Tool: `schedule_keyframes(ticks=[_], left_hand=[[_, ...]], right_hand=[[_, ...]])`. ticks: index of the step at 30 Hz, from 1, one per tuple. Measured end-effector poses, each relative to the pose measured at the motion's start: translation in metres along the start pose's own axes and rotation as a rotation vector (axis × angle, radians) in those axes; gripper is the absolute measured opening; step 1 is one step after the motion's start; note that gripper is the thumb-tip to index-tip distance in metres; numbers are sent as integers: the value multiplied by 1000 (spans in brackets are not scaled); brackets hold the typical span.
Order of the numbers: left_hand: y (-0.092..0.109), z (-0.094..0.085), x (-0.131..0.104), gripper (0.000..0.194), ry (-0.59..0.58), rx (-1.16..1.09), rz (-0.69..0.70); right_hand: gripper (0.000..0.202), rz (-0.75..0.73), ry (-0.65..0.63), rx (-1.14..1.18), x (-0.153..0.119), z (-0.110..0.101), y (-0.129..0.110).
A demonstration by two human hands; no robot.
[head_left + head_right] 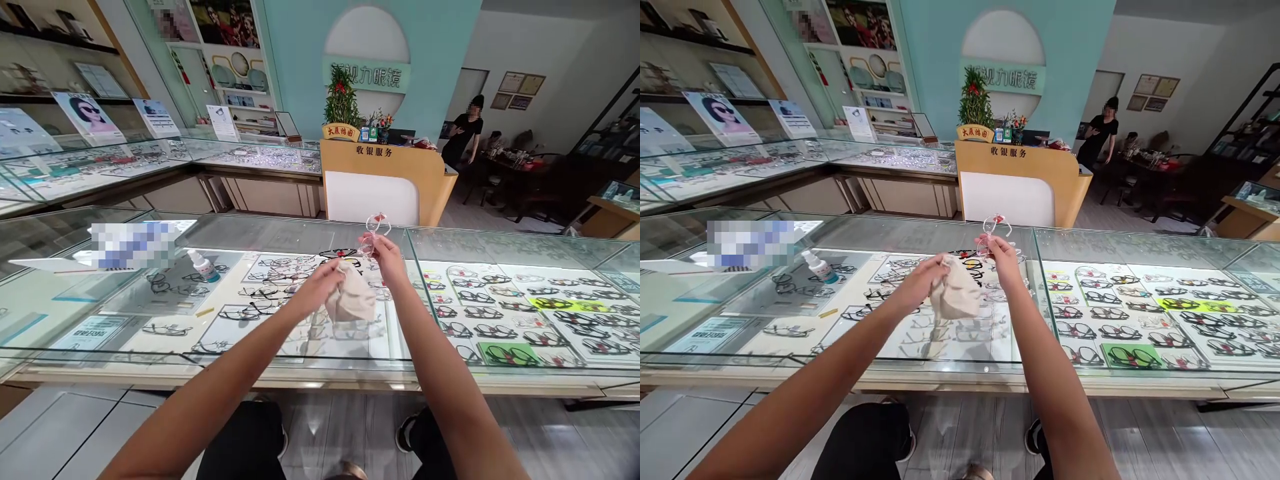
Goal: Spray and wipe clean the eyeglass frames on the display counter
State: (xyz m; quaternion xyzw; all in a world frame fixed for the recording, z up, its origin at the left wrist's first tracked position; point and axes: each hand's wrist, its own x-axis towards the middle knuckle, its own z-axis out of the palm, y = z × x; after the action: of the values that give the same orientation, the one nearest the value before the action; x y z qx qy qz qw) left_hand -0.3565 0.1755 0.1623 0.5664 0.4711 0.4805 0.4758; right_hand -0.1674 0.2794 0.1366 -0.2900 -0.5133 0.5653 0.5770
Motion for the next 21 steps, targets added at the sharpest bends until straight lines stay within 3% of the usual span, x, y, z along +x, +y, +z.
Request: schedule_keyframes(ticks=[3,6,13,17,21], left_hand=[[12,-23,28,36,62,-172,-74],[17,-37,47,47,107,-216,-28],[-11,-48,63,54,183,-413,-5],[-23,-48,64,50,138,-537,-6],[-21,-48,62,51,27,-626,-12]], right_hand=[[39,-4,19,-6,0,-1,-2],[41,-5,30,-23,0,-1,-4],[40,-2,-39,-54,-5,6,-8],[38,-1,-118,-98,-12,15,-10],[36,26,-214,-155,-18,24,-13]])
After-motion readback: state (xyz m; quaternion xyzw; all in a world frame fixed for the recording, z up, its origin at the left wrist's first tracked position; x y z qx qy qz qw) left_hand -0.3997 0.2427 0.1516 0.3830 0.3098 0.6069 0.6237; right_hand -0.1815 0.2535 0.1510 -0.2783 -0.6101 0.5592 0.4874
